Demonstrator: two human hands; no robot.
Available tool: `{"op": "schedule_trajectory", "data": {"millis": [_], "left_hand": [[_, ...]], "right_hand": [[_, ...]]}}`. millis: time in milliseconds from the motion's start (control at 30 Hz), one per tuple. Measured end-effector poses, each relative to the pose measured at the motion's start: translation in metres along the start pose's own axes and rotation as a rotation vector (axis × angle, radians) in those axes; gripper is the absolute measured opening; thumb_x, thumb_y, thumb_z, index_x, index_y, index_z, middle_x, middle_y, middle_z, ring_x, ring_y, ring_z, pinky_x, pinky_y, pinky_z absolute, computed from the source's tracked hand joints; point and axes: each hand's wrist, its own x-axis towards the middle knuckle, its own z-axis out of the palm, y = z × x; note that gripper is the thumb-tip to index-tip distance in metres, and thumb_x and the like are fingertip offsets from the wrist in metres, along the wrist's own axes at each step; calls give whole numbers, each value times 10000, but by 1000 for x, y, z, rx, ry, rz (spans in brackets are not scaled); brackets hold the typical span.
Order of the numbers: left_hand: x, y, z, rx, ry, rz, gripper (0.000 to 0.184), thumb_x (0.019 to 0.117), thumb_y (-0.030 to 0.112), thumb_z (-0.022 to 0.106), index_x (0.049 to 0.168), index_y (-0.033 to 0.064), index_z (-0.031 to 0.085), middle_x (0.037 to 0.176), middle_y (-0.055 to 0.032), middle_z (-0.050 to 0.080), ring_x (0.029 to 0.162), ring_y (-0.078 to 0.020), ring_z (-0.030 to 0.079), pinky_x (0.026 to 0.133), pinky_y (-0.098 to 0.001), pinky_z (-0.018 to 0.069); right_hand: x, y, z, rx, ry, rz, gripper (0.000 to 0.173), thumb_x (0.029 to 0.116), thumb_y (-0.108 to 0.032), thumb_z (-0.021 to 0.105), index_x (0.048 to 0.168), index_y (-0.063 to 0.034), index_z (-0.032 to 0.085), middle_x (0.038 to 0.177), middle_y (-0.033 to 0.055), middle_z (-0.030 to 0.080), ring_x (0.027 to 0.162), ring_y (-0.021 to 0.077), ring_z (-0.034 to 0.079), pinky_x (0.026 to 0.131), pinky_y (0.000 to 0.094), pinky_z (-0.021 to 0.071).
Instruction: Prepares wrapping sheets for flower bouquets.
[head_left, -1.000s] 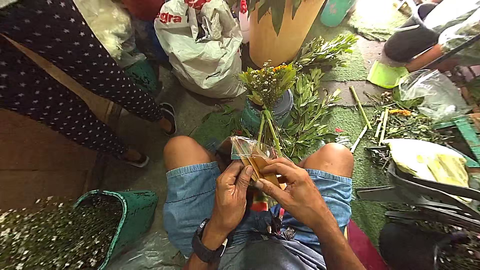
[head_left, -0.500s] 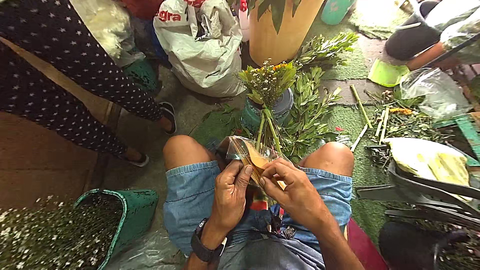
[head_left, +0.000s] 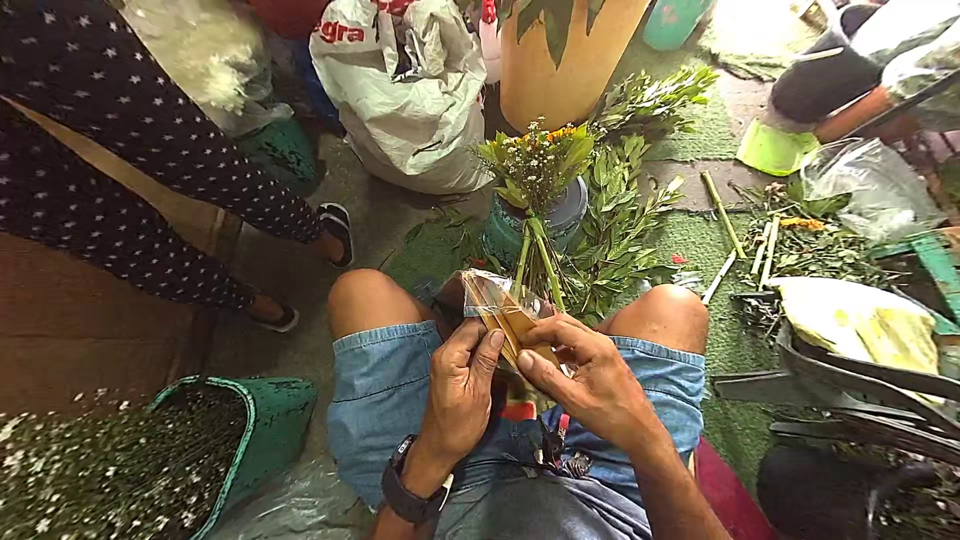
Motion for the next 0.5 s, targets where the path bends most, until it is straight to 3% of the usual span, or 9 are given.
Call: {"op": "schedule_trajectory", "data": {"millis": [133, 300, 500], "left_hand": [[-1, 1, 0, -8, -10, -22, 205, 1052, 110, 535, 942, 12, 679, 861, -41, 678, 765, -106, 675, 705, -263, 601], [-1, 1, 0, 1, -9, -12, 204, 1050, 109, 540, 933, 16, 678, 865, -38, 675, 783, -95, 668, 718, -250, 589], [-1, 2, 2, 23, -19, -17, 204, 1048, 115, 546, 938, 17, 687, 864, -33, 679, 782, -84, 667, 720, -237, 587]], "right_hand": [[3, 4, -3, 64, -29, 67, 260, 887, -370, 806, 996, -141, 749, 1030, 4, 702, 898, 92, 682, 721, 248, 602], [5, 7, -7, 159, -65, 69, 203, 905, -302, 798, 975, -115, 761, 1025, 33, 711, 898, 130, 701, 719, 276, 625], [6, 1, 0, 77, 32, 108, 255, 885, -406, 795, 942, -161, 753, 976, -13, 711, 880, 94, 679, 728, 262, 584]]}}
